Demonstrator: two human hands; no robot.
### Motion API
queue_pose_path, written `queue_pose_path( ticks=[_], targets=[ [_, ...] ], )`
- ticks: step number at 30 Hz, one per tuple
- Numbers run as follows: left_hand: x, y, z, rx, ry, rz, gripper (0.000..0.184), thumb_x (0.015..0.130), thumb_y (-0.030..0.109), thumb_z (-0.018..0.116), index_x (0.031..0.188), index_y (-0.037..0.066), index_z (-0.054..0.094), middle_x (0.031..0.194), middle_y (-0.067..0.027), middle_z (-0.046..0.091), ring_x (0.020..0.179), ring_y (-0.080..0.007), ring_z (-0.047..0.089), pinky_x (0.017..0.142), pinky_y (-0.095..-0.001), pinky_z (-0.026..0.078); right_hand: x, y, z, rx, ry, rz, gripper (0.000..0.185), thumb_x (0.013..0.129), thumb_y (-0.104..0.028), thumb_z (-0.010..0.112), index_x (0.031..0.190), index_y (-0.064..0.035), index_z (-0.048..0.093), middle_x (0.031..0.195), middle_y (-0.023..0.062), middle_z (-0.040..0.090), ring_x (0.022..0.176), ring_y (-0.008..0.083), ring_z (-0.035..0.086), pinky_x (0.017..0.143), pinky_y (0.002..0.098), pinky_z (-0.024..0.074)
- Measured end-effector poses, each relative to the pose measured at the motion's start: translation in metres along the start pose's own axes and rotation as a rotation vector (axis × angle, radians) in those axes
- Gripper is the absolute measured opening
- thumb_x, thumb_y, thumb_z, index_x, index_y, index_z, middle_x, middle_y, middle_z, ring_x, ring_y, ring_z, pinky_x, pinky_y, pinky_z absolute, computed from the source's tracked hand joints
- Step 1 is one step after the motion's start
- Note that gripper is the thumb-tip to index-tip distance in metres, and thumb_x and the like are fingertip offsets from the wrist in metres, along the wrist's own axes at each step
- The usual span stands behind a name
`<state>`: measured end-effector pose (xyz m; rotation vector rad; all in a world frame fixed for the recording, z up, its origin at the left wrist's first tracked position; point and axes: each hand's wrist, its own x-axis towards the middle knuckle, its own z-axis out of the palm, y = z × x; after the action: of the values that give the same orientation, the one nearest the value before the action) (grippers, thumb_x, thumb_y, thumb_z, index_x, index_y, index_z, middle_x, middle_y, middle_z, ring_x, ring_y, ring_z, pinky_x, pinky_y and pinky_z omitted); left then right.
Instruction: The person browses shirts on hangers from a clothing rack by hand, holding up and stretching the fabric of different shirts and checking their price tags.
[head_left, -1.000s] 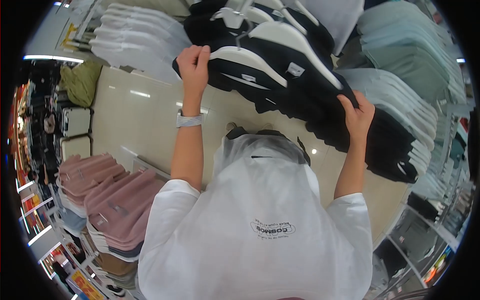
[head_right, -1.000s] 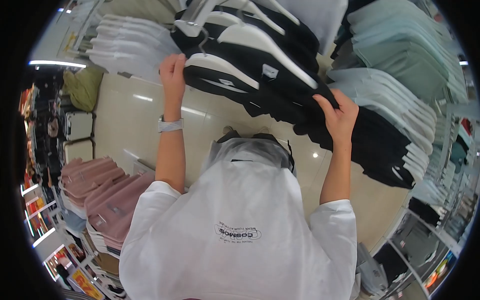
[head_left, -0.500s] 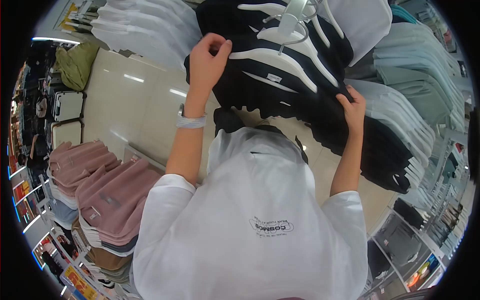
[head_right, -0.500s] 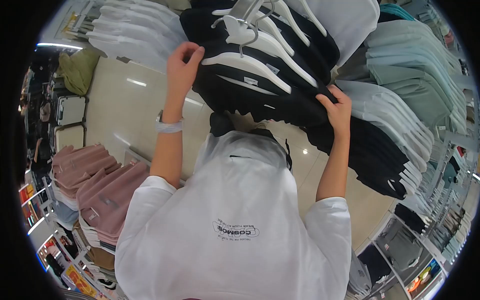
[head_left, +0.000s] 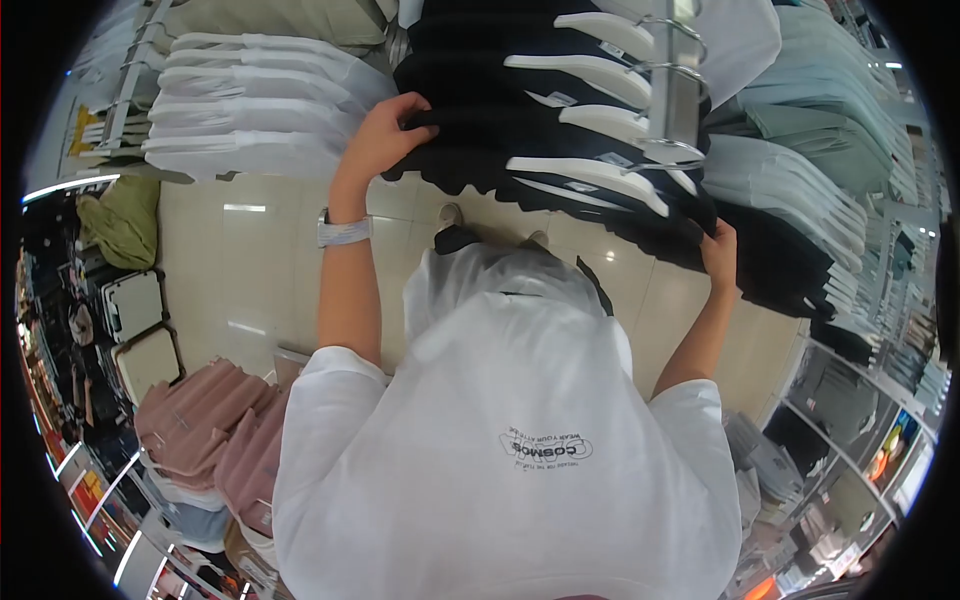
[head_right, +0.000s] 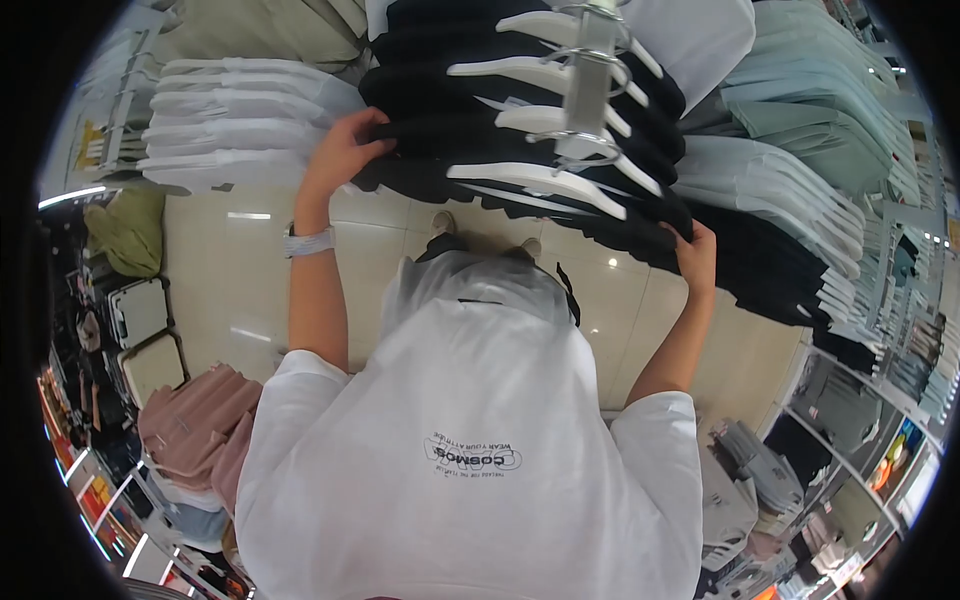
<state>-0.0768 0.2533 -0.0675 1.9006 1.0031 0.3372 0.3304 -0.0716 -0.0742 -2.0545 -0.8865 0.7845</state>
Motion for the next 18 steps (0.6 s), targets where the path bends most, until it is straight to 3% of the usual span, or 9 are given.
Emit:
queue_pose_path(
  ticks=[4, 6, 7, 9, 12, 16, 18],
  targets=[
    [0.0, -0.018, 0.002, -0.121, -0.02, 0.055, 0.031, 0.076, 0.012, 0.072, 0.102, -0.001, 0.062, 0.085, -0.0105, 0.065, 0.074, -0.0168, 0.058, 0.068, -0.0286, 0.046, -0.023, 0.053, 0.016, 0.014, 0.282, 0.103, 0.017, 0.084, -0.012, 0.069, 0.091, 0.0036, 0.068, 0.075, -0.0054, 0.06, 0.066, 0.0032, 0.048, 0.059, 0.0205, 0.0383],
    [-0.005, -0.027, 0.004, -0.191, 0.051, 0.095, 0.027, 0.078, 0.014, 0.073, 0.099, -0.002, 0.064, 0.081, -0.0113, 0.066, 0.071, -0.0141, 0.06, 0.066, -0.0273, 0.047, -0.042, 0.066, 0.028, 0.038, 0.35, 0.093, 0.021, 0.087, -0.018, 0.068, 0.087, 0.0027, 0.067, 0.072, -0.0064, 0.058, 0.064, 0.0025, 0.045, 0.056, 0.0213, 0.0356],
    [-0.007, -0.031, 0.009, -0.169, 0.202, 0.224, 0.025, 0.079, 0.014, 0.074, 0.097, -0.002, 0.066, 0.08, -0.0119, 0.068, 0.073, -0.0149, 0.064, 0.067, -0.0283, 0.049, -0.053, 0.063, 0.037, 0.013, 0.419, 0.109, 0.025, 0.089, -0.023, 0.067, 0.085, 0.0019, 0.067, 0.071, -0.0064, 0.057, 0.063, 0.0025, 0.045, 0.055, 0.0212, 0.0346],
    [-0.014, -0.037, 0.013, -0.203, 0.222, 0.224, 0.026, 0.08, 0.014, 0.072, 0.099, -0.003, 0.065, 0.085, -0.0139, 0.069, 0.077, -0.0176, 0.066, 0.071, -0.0286, 0.049, -0.071, 0.075, 0.049, -0.027, 0.478, 0.212, 0.034, 0.091, -0.033, 0.065, 0.081, -0.0005, 0.066, 0.067, -0.0057, 0.054, 0.061, 0.003, 0.044, 0.055, 0.0213, 0.0354],
    [-0.023, -0.054, 0.018, -0.23, 0.23, 0.224, 0.021, 0.081, 0.009, 0.067, 0.098, -0.002, 0.064, 0.084, -0.0159, 0.067, 0.075, -0.0234, 0.066, 0.07, -0.0295, 0.049, -0.098, 0.072, 0.083, 0.18, 0.598, 0.3, 0.029, 0.09, -0.028, 0.067, 0.078, -0.001, 0.067, 0.065, -0.005, 0.054, 0.057, 0.0034, 0.045, 0.052, 0.0198, 0.0362],
    [-0.034, -0.064, 0.012, -0.129, 0.201, 0.226, 0.017, 0.078, -0.002, 0.057, 0.094, -0.002, 0.062, 0.078, -0.019, 0.062, 0.071, -0.0335, 0.061, 0.066, -0.032, 0.048, -0.121, 0.062, 0.121, 0.107, 0.593, 0.457, 0.03, 0.091, -0.029, 0.064, 0.089, 0.0008, 0.067, 0.067, 0.0008, 0.062, 0.055, 0.0071, 0.056, 0.051, 0.0218, 0.0426],
    [-0.036, -0.073, 0.014, -0.138, 0.19, 0.223, 0.018, 0.077, -0.003, 0.054, 0.093, -0.002, 0.061, 0.078, -0.0196, 0.06, 0.07, -0.0345, 0.06, 0.064, -0.0327, 0.047, -0.122, 0.055, 0.134, 0.081, 0.499, 0.499, 0.026, 0.093, -0.025, 0.06, 0.092, 0.0006, 0.066, 0.068, 0.0044, 0.064, 0.055, 0.0108, 0.06, 0.053, 0.0235, 0.0464]
  ],
)
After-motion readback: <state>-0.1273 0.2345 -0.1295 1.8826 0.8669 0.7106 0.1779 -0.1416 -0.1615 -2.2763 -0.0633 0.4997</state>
